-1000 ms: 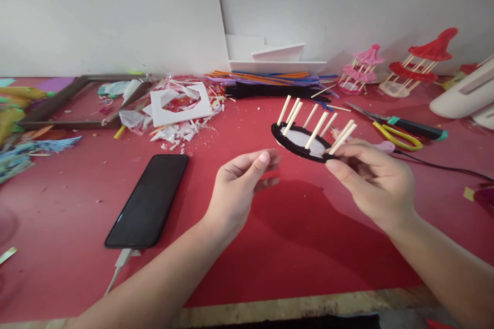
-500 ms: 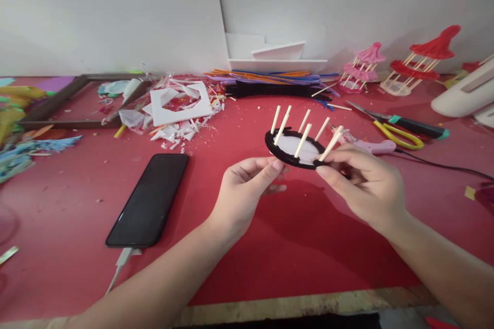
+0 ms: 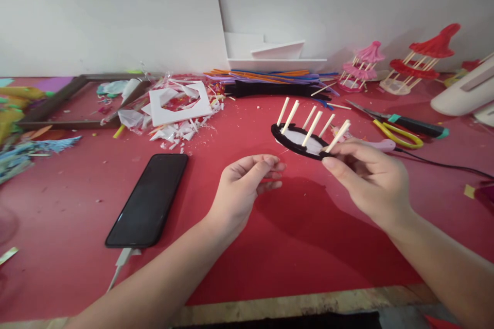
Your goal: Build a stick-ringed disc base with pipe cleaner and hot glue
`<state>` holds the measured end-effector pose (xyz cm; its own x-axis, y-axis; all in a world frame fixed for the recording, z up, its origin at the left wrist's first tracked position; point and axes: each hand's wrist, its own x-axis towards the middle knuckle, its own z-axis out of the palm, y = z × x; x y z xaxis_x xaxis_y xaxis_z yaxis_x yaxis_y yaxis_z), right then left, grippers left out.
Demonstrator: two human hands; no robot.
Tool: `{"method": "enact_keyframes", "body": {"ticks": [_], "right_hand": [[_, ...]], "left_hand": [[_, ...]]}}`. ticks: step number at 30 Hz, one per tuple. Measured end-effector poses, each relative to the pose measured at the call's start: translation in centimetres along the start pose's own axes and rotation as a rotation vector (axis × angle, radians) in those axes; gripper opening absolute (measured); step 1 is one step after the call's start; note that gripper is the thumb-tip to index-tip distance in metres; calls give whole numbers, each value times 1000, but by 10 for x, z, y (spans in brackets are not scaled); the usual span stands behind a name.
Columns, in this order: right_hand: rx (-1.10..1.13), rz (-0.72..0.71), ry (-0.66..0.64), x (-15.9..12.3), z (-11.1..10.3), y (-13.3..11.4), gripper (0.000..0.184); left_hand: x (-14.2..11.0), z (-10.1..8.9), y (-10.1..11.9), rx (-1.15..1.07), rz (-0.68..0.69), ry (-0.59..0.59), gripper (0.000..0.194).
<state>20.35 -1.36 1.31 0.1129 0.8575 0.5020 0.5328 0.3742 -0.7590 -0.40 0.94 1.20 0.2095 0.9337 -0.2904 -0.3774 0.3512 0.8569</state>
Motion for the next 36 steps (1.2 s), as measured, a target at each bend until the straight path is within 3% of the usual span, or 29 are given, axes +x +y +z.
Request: {"method": "enact_keyframes", "body": {"ticks": [8, 12, 16, 18, 21, 23, 27, 31, 36], "right_hand": [[111, 121, 67, 4, -1, 1, 6], [136, 145, 57, 5, 0, 0, 6], [123, 144, 47, 4, 0, -1, 6], [124, 150, 49, 5, 1, -1, 7], [130, 153, 53, 6, 1, -1, 7], [127, 139, 52, 6, 1, -1, 7], [132, 101, 35, 4, 0, 1, 6], [159, 77, 1, 1, -1, 2, 9], [137, 88, -4, 0, 0, 1, 7]], "left_hand": [[11, -6, 22, -179, 20, 200, 24], [19, -15, 31, -189, 163, 236, 18], [12, -11, 38, -234, 203, 114, 26], [4, -7, 40, -216, 129, -15, 29], [-4, -5, 36, -24, -57, -308, 24], [-6, -5, 30, 173, -122, -366, 20], [-2, -5, 17, 340, -82, -154, 19], [7, -6, 20, 69, 60, 69, 18], [11, -8, 38, -270, 136, 124, 19]]}}
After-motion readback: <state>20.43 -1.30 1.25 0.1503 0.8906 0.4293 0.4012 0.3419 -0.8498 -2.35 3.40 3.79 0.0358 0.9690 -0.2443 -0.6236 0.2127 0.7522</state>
